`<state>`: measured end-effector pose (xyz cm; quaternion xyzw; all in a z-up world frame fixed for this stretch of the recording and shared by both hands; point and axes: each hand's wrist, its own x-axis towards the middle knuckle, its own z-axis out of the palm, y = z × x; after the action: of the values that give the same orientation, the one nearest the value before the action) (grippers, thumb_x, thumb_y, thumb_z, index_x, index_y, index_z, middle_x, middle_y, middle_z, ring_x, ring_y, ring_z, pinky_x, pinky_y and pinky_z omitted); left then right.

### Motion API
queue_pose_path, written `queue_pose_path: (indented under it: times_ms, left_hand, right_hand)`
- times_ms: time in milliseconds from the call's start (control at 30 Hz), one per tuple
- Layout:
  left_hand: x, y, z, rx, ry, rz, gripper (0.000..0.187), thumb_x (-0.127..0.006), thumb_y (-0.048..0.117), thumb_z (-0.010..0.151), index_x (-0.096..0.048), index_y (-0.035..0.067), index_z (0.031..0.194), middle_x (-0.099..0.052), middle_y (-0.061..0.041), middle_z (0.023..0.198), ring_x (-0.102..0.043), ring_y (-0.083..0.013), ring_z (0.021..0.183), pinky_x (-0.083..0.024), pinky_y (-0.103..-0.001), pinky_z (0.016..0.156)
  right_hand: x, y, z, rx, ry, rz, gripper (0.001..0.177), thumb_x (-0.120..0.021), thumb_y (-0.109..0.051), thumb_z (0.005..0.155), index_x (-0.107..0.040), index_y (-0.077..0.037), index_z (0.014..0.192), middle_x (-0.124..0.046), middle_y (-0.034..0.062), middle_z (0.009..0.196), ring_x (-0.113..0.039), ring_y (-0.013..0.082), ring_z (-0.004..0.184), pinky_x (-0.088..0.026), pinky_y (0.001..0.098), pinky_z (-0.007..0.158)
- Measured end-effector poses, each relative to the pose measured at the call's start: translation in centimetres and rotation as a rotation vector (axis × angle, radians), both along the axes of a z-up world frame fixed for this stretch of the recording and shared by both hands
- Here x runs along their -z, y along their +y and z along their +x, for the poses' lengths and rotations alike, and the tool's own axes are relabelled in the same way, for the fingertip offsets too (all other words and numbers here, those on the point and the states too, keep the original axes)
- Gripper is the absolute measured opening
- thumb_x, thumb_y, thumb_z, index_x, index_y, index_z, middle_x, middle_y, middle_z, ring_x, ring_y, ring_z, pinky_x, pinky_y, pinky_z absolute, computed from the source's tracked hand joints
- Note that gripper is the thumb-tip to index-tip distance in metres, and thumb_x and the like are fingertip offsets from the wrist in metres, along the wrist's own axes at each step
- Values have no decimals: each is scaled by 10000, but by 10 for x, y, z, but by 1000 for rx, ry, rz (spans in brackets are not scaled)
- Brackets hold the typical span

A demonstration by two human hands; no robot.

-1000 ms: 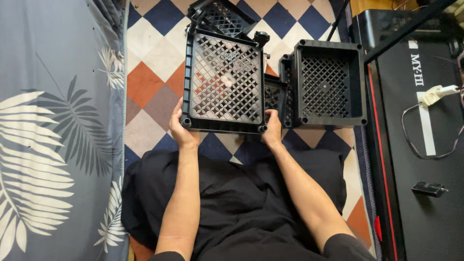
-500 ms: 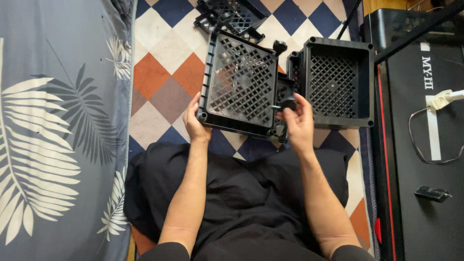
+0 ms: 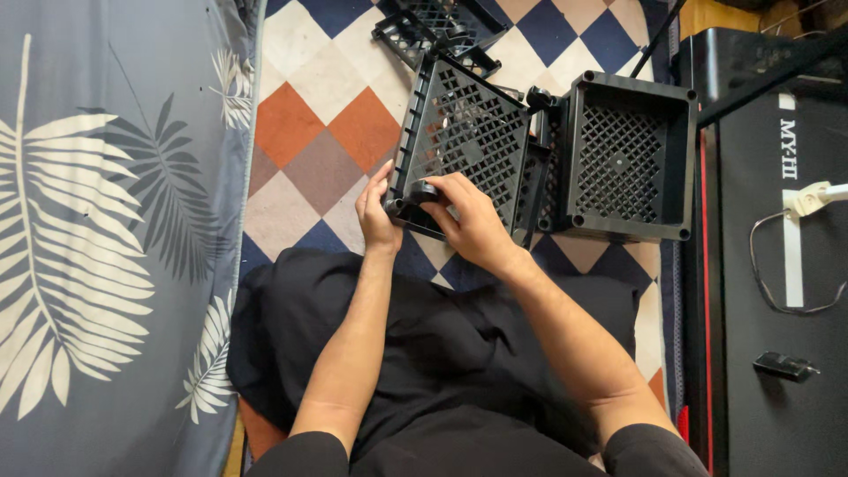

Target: The person unpacks a cardboard box containing black plastic crate parts and small connectors. They remove the crate sections and connectors, then proceed to assemble the crate by inserting the connectors into the corners of the crate sections.

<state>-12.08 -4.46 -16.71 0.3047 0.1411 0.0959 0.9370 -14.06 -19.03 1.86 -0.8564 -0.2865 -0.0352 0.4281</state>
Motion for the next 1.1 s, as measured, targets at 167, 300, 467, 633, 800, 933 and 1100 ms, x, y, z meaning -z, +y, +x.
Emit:
queue_pose_path:
  times_ms: [167,300,467,633,800,933,1100]
  left_hand:
    - [-5,-1,-1,22,-16,25,449,-462,93,973,-624,-124,1331,-704,-171,1201,-683,-208,1038,-537,-321,944]
    - [-7,-2,-1,38,-23,56,450,-466,103,972,-615,-124,1331,-703,-161,1209,-683,-194,1050,-533,-309,957]
    - [-12,-3,-2,55,-23,76,455,-462,97,968,-605,-128,1338,-696,-163,1228,-679,-195,1075,-525,-310,978]
    - [-18,-3,-5,71,-34,37,457,-443,96,991,-591,-130,1360,-690,-191,1214,-676,-220,1052,-528,-330,951]
    - [-22,-6,-11,57,-48,12,455,-421,104,1000,-583,-130,1355,-691,-178,1222,-690,-207,1048,-537,-306,944]
    - [-22,-2,-14,21,-74,-30,448,-408,109,1040,-572,-124,1387,-689,-179,1203,-673,-183,967,-534,-295,847]
    - [-21,1,-16,1,-58,-6,451,-399,96,1025,-566,-124,1381,-696,-166,1178,-689,-168,960,-549,-270,868]
  right_hand:
    - [-7,6,2,-53,35,-89,340,-710,-45,938,-612,-41,1263,-617,142,1054,-646,323,914,-540,380,768]
    - [-5,10,3,-77,68,-139,370,-692,-59,942,-596,-39,1299,-596,153,1062,-635,333,913,-538,390,775]
    - [-5,17,3,-107,1,-222,329,-698,-68,937,-603,-49,1251,-580,155,1043,-632,359,945,-534,422,809]
    - [-10,23,-3,-97,-12,-276,292,-688,-77,943,-598,-43,1219,-562,153,1013,-622,355,904,-528,425,785]
    - [-13,32,-6,-143,-44,-298,274,-667,-54,948,-601,-40,1213,-545,147,976,-606,346,888,-523,422,793]
    - [-14,41,-8,-182,-39,-239,283,-650,-45,940,-582,-24,1214,-550,152,1033,-608,340,922,-526,408,809]
    - [-8,44,-6,-183,-44,-312,263,-658,-71,959,-597,-26,1210,-534,144,982,-596,343,897,-526,407,795]
